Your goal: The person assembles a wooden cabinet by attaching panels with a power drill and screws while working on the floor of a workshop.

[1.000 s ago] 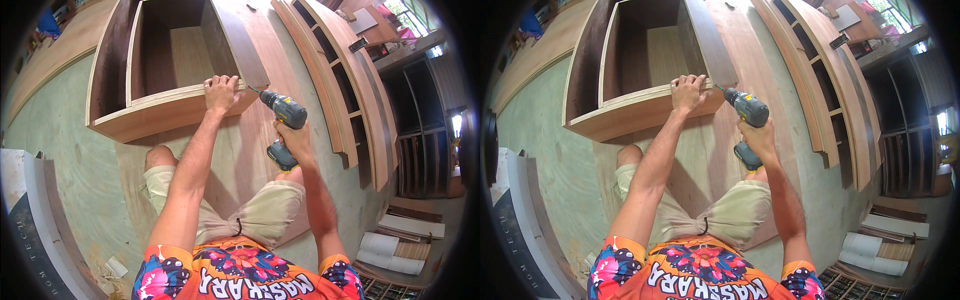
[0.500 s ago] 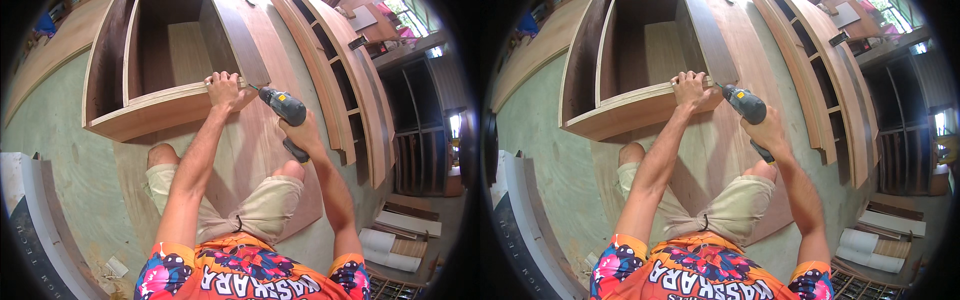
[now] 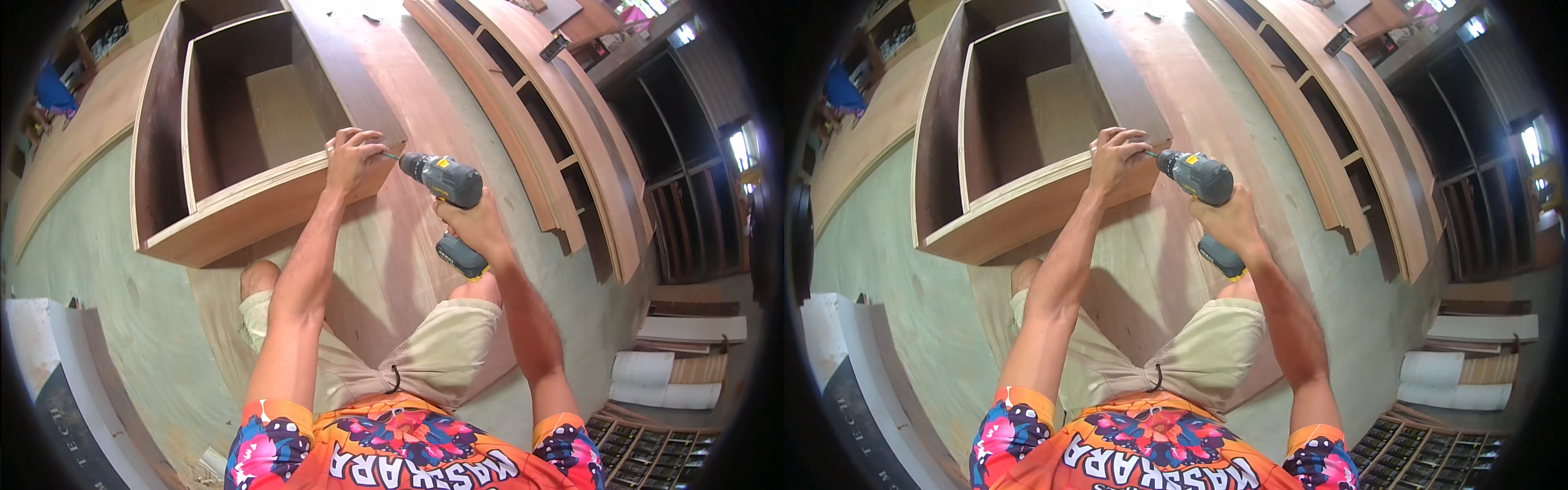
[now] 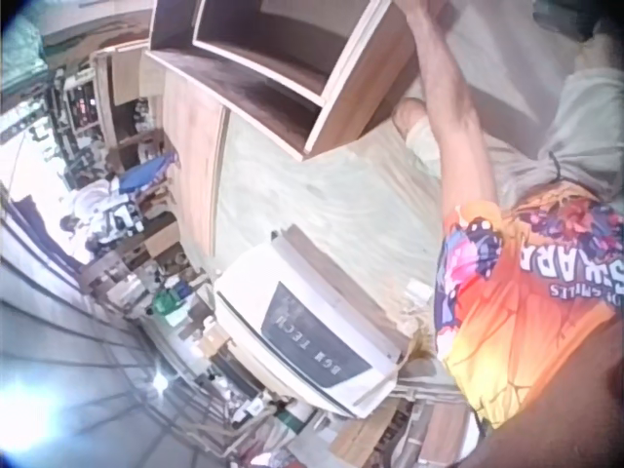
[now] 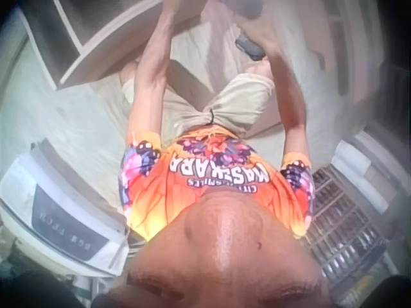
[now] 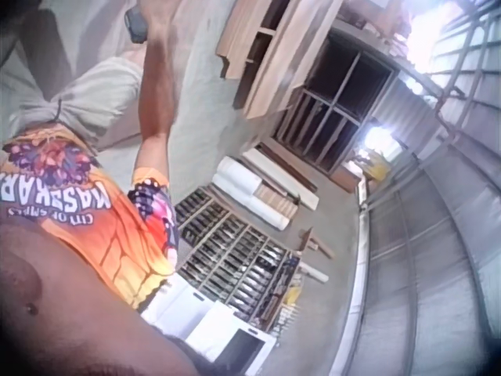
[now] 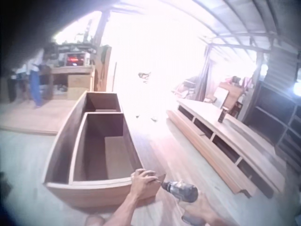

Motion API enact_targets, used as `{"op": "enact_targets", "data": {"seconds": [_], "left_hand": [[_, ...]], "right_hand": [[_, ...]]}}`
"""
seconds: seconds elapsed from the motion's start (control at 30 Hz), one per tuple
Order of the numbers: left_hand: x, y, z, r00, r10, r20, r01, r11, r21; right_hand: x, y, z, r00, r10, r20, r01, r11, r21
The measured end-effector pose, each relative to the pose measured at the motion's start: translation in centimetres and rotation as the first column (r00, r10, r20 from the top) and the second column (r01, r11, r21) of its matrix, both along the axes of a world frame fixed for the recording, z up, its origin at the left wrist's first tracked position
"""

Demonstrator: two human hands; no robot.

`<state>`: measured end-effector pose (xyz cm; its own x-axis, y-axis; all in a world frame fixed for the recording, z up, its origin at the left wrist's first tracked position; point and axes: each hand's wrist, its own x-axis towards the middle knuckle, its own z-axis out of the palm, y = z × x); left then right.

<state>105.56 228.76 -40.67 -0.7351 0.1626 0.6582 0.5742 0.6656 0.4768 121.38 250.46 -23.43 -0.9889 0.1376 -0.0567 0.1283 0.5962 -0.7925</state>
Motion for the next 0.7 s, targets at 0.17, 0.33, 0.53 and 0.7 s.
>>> {"op": "enact_targets", "data": {"seconds": [0.17,0.33,0.53,0.7], "left_hand": [[-0.7,1.6,2.0,0.986,-0.023,0.165,-0.034,0.943,0.332],[-3.3,1.2,1.9,0.973,0.175,0.151,-0.210,0.943,0.258],[-4.1,2.8,1.7,0.901,0.367,0.233,-0.380,0.925,0.012],[-3.7,3.3,2.1,0.862,0.414,0.294,-0.432,0.902,-0.003]], "right_hand": [[-0.6,4.3,-0.9,0.998,-0.065,-0.019,0.065,0.998,0.013],[-2.8,3.9,-1.0,0.995,-0.082,0.049,0.085,0.994,-0.061],[-4.2,3.5,-1.0,0.997,-0.059,0.059,0.057,0.998,0.028],[-4.2,4.1,-2.0,0.998,-0.054,0.032,0.053,0.998,0.038]]}}
